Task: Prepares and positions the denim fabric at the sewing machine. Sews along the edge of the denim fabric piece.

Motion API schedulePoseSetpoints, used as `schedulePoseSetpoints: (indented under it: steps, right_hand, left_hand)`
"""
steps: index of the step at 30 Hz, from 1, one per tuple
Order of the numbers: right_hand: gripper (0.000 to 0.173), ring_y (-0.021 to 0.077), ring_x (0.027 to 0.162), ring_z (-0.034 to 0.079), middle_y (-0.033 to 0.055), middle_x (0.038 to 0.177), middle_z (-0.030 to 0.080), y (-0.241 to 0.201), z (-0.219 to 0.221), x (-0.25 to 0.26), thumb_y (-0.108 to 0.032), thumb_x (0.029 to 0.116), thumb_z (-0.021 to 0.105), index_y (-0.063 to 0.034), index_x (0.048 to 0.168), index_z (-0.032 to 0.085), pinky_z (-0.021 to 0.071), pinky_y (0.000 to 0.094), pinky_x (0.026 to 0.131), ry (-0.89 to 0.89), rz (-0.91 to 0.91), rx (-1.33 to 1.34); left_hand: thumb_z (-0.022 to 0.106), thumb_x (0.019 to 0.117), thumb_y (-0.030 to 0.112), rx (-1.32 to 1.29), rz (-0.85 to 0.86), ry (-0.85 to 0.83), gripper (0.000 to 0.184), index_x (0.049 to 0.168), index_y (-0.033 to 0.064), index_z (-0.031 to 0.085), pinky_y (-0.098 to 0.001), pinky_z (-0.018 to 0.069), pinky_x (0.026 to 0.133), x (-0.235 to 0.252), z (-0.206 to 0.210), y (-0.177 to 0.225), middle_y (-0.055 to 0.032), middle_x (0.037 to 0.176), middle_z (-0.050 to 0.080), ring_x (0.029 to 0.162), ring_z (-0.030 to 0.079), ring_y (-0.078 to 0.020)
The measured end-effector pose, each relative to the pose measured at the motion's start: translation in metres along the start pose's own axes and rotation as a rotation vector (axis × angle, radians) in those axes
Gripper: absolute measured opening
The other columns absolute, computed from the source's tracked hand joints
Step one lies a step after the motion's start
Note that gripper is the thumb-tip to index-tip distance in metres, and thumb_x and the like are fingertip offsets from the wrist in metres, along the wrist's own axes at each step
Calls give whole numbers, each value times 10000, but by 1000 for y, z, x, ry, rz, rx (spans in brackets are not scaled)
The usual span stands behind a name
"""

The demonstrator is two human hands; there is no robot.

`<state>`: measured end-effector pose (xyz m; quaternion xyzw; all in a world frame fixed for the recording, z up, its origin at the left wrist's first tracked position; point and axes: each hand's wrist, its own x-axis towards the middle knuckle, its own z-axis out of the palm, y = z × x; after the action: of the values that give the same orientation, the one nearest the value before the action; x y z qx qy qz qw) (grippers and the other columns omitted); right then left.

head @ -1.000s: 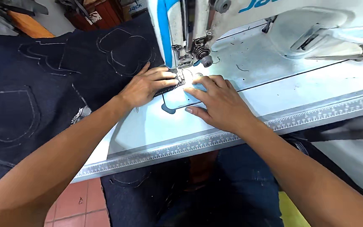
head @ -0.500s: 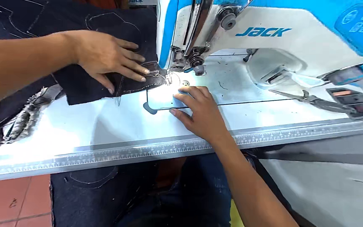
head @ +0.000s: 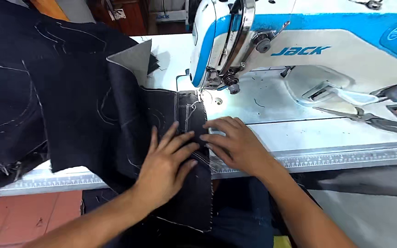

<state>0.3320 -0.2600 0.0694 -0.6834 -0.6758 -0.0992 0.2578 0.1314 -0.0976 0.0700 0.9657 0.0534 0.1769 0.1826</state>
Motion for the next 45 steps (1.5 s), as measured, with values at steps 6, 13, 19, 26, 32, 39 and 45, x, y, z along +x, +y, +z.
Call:
schedulePoseSetpoints:
  steps: [6, 13, 19, 26, 32, 39, 45]
  right_hand:
    - [406, 209, 1266, 551, -44, 1409, 605, 0, -12, -22, -496, 1041, 426, -364, 1328, 681, 467, 458, 931, -134, 33, -98]
    - [566, 246, 1223, 547, -2, 1379, 603, 19, -12, -5, -730, 943, 446, -397, 1338, 677, 468, 458, 897, -128, 38, -94]
    - [630, 233, 1203, 548, -6, 1353, 614, 16, -8, -6, -790, 887, 482, -376, 1312, 695, 452, 444, 895, -97, 61, -71]
    - [635, 232, 1197, 554, -2, 1359, 617, 15, -6, -6, -799, 886, 463, -386, 1311, 693, 457, 435, 874, -74, 66, -87]
    - [639, 229, 1165, 571, 6, 1329, 627, 15, -6, -7, -833, 851, 471, -386, 1227, 730, 465, 421, 848, -71, -5, -70]
    - [568, 147, 869, 558, -36, 964, 629, 19, -7, -11, -768, 884, 518, -330, 1121, 791, 429, 329, 715, 6, -102, -11]
    - [559, 113, 816, 524, -59, 888, 589, 21, -8, -11, -779, 842, 571, -332, 1084, 804, 401, 305, 696, -13, -106, 31]
  left_hand:
    - [403, 1076, 474, 138, 69, 37, 415, 1323, 318, 698, -743, 247, 1167, 8, 10, 1, 69, 1482, 588, 1506, 385, -280]
    - [390, 1081, 479, 51, 73, -23, 432, 1287, 285, 716, -718, 207, 1198, 26, -3, -21, 97, 1511, 556, 1524, 350, -253]
    - [634, 990, 282, 178, -49, -12, 267, 1115, 84, 762, -593, 526, 860, 123, -22, -34, -143, 1094, 725, 1050, 687, -353]
    - [593, 994, 183, 86, 237, -50, 164, 984, 78, 719, -581, 472, 884, 146, -6, -73, -144, 1031, 668, 1041, 639, -343]
    - [640, 878, 127, 298, 189, -101, 191, 1045, 73, 716, -698, 424, 908, 138, -62, -56, -216, 1181, 618, 1121, 584, -464]
    - [553, 1034, 432, 63, 312, 0, 279, 1027, 220, 734, -470, 422, 1038, 41, -8, -31, 50, 1190, 700, 1212, 604, -139]
    - [565, 1018, 365, 21, 188, -19, 267, 1001, 206, 779, -439, 449, 872, 67, -20, -36, 85, 913, 714, 885, 652, -87]
